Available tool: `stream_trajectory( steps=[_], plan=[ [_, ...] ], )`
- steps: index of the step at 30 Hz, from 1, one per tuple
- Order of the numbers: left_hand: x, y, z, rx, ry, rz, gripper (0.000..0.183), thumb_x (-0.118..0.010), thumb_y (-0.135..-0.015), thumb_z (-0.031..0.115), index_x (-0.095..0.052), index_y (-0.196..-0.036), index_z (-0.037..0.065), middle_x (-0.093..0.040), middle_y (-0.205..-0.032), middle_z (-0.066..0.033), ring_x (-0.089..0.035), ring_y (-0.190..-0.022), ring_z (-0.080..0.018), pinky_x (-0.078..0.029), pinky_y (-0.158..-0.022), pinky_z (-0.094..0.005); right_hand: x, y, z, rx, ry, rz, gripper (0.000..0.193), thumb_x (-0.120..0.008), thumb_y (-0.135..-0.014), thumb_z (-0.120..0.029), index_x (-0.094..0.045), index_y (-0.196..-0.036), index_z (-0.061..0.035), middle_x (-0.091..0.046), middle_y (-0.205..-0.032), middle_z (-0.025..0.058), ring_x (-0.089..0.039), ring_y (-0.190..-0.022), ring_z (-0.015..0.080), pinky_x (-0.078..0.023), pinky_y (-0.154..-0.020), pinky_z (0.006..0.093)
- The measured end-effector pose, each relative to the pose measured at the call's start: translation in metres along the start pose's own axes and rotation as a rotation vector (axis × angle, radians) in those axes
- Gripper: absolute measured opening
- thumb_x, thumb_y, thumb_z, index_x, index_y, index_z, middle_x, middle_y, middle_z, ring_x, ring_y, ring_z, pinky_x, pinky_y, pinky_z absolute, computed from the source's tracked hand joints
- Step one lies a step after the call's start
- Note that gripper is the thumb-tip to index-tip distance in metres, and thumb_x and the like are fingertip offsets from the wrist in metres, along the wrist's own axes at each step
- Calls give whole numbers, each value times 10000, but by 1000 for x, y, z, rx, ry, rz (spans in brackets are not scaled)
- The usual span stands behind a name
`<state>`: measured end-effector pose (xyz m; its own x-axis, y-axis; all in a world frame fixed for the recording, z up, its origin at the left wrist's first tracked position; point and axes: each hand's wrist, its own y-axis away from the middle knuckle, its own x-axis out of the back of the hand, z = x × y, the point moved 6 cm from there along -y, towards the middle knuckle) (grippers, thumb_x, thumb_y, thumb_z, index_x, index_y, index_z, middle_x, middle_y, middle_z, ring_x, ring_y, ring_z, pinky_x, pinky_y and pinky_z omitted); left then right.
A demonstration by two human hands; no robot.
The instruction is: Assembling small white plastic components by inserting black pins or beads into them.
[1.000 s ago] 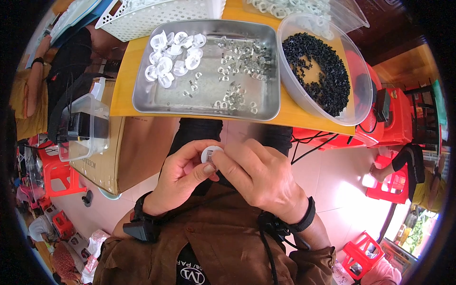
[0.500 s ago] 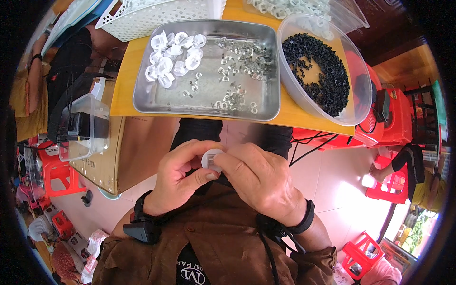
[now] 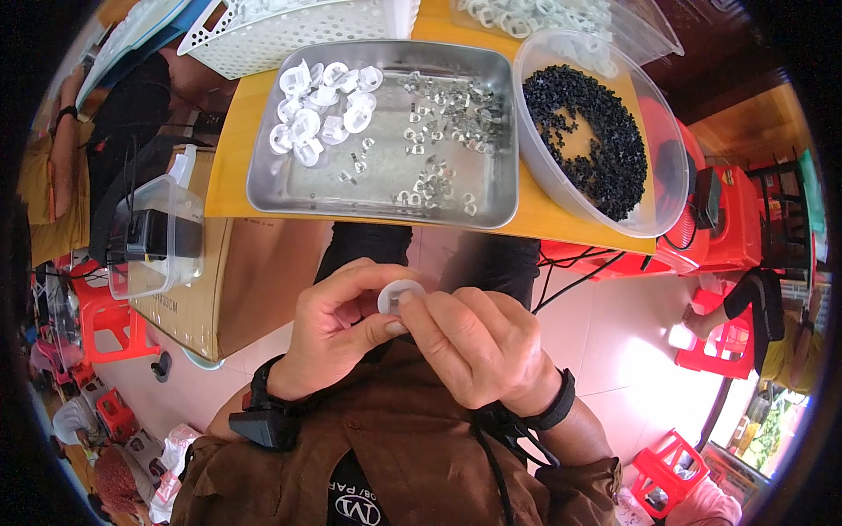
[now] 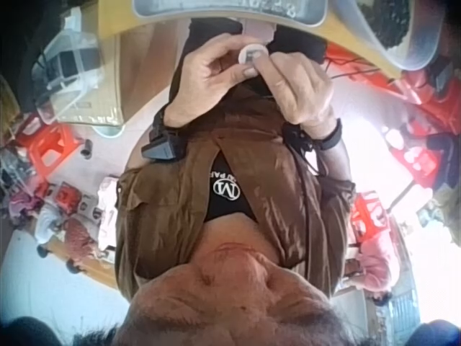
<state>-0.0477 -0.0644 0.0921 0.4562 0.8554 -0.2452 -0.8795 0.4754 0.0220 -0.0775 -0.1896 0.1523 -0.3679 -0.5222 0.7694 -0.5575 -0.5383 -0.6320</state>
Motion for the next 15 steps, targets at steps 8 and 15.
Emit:
stream_trajectory(
  steps=[8,15],
  plan=[
    [0,-1,2,20,-47,-15,361,-676,-828,21,-573,-1170,-24,-540,-997,-49,-567,-919,-114,-496,-799,-237,-4,3,9,-110,-138,5,375,-687,-596,-44,-639,-961,28,-555,-823,71,-571,-600,167,-471,-480,262],
    [4,-4,14,-145,-353,32,380,-718,-778,32,-617,-1145,23,-584,-924,-72,-573,-751,-130,-493,-656,-235,-8,-5,14,-190,-271,-53,365,-669,-637,-26,-605,-991,30,-560,-818,89,-599,-647,206,-488,-509,283]
  ],
)
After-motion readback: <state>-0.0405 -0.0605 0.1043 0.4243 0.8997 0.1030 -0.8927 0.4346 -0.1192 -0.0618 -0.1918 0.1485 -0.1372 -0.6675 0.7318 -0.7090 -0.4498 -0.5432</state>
